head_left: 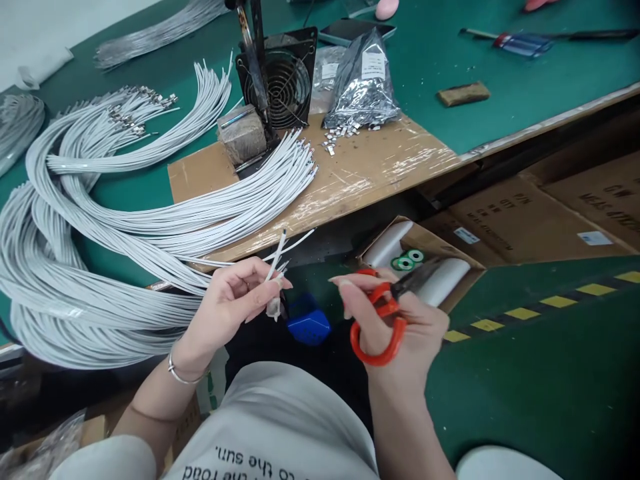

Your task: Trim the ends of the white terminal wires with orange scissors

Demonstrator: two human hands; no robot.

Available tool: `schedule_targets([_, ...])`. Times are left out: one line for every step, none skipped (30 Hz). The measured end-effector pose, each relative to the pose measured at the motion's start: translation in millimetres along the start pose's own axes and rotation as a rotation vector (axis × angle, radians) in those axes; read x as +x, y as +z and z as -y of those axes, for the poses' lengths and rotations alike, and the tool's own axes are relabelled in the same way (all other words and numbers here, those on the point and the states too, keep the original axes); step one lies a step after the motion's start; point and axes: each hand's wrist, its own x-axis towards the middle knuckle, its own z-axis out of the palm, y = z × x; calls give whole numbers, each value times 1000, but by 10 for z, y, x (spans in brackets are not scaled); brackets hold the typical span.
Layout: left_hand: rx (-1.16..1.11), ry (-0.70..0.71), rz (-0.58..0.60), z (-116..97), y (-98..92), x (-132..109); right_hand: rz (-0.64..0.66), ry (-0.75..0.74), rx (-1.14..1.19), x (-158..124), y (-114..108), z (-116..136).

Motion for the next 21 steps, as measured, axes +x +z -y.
schedule_targets([8,4,-3,-6,17,-8,61,3,1,-7,32,27])
schedule_targets([14,9,-6,-12,33,-15,114,7,8,-11,67,56])
schedule_targets([18,12,-10,-16,45,-20,153,9,18,-15,102,83])
schedule_targets([24,10,-14,-18,53,-25,180,7,28,-17,135,107])
schedule_targets([29,7,-19,-19,58,-28,195,2,36,-19,164,127])
schedule_targets([35,6,-20,-17,59,-29,206,-5,42,-20,187,141])
schedule_targets([45,7,-18,-12,59,-30,214,-13,46,-21,206,150])
schedule_targets([56,11,-14,-6,57,-30,220,-24,47,-21,219,155])
schedule_targets([69,16,-12,0,56,-29,223,-37,45,-22,229,157])
schedule_targets([84,20,-12,6,57,-29,223,-52,42,-22,235,156])
schedule_targets([101,24,-11,11,58,-29,218,-68,36,-23,240,155])
schedule_targets([119,25,-14,13,61,-31,213,-81,27,-24,244,154])
schedule_targets([137,24,-18,14,65,-32,206,-94,18,-25,248,154])
schedule_targets([154,22,-20,13,69,-35,202,-103,10,-26,252,154])
schedule_targets([170,19,-21,12,72,-38,198,-110,4,-26,255,155])
schedule_targets([180,18,-19,11,73,-41,194,-112,0,-27,257,155])
schedule_targets([185,17,-15,12,72,-45,190,-109,-3,-28,256,154])
schedule_targets([185,18,-6,14,69,-48,186,-97,-3,-27,253,148])
schedule_targets([182,18,5,17,64,-52,181,-75,2,-26,246,139])
schedule_targets([177,16,12,21,58,-56,175,-44,15,-24,235,125])
schedule_targets([173,11,16,25,51,-59,169,-7,37,-21,223,108])
